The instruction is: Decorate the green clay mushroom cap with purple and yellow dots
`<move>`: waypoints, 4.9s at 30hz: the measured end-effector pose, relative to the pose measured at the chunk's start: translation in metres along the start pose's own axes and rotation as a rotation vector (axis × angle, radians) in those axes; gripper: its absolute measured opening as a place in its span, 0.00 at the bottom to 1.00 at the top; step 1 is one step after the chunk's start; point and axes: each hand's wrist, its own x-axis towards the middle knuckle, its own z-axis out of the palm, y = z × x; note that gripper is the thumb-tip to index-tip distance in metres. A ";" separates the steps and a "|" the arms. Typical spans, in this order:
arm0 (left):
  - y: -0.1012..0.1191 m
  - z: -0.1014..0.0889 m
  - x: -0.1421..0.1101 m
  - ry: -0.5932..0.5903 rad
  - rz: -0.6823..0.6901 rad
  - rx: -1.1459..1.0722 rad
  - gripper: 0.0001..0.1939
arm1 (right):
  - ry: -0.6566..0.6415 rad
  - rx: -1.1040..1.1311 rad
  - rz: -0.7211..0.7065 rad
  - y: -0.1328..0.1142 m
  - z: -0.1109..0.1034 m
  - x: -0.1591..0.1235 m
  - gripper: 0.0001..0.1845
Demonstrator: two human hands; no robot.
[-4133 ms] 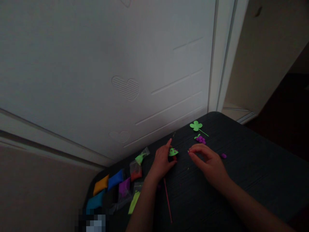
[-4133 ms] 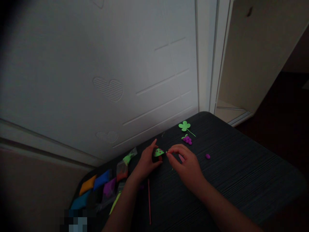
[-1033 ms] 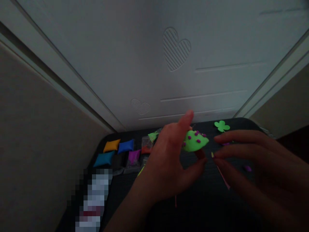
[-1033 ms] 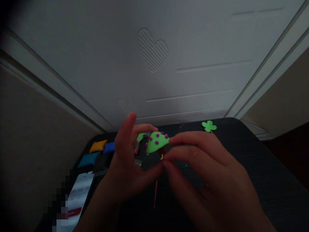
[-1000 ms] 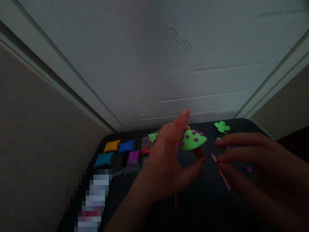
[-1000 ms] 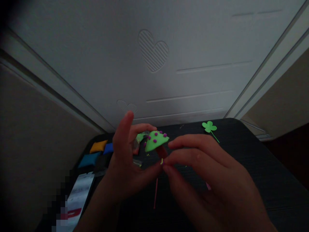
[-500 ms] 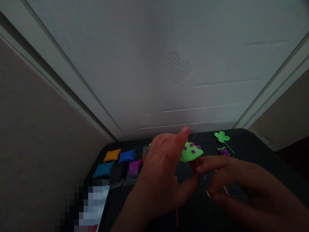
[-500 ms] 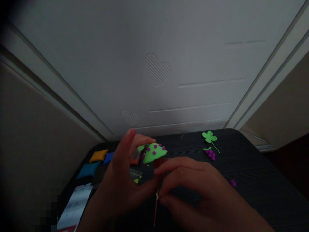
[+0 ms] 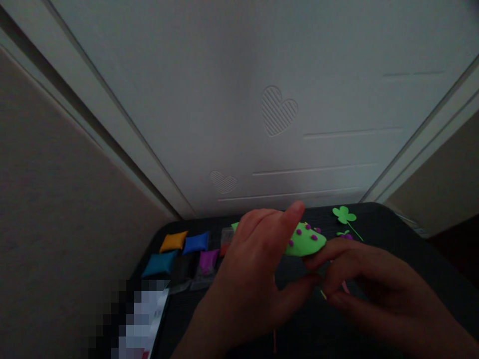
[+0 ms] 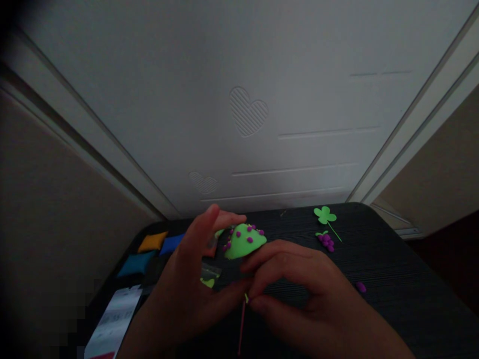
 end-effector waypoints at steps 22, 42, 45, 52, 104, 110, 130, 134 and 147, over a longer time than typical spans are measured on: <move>-0.001 0.005 -0.003 0.193 0.083 -0.190 0.56 | 0.053 0.300 -0.025 0.003 0.007 -0.003 0.09; -0.004 0.009 0.004 0.149 0.165 0.276 0.27 | 0.267 -0.355 -0.015 -0.010 -0.005 -0.008 0.10; -0.007 0.013 0.001 0.143 0.219 0.307 0.25 | 0.277 -0.530 -0.081 -0.013 -0.002 -0.005 0.11; -0.003 0.018 -0.002 0.202 0.227 0.304 0.23 | 0.307 -0.632 -0.078 -0.012 -0.001 -0.003 0.10; 0.005 0.023 0.002 0.105 0.090 0.198 0.43 | 0.327 -0.617 -0.015 -0.010 0.001 -0.004 0.10; 0.008 0.024 0.002 0.150 0.099 0.289 0.32 | 0.330 -0.612 0.014 -0.009 0.001 -0.003 0.08; 0.012 0.023 0.001 0.127 0.086 0.370 0.28 | 0.356 -0.538 -0.018 -0.010 0.003 0.000 0.07; 0.013 0.023 0.002 0.116 0.078 0.364 0.30 | 0.340 -0.542 -0.023 -0.009 0.002 0.001 0.08; 0.014 0.018 0.003 0.051 0.072 0.305 0.34 | 0.290 -0.555 -0.042 -0.009 -0.001 -0.004 0.10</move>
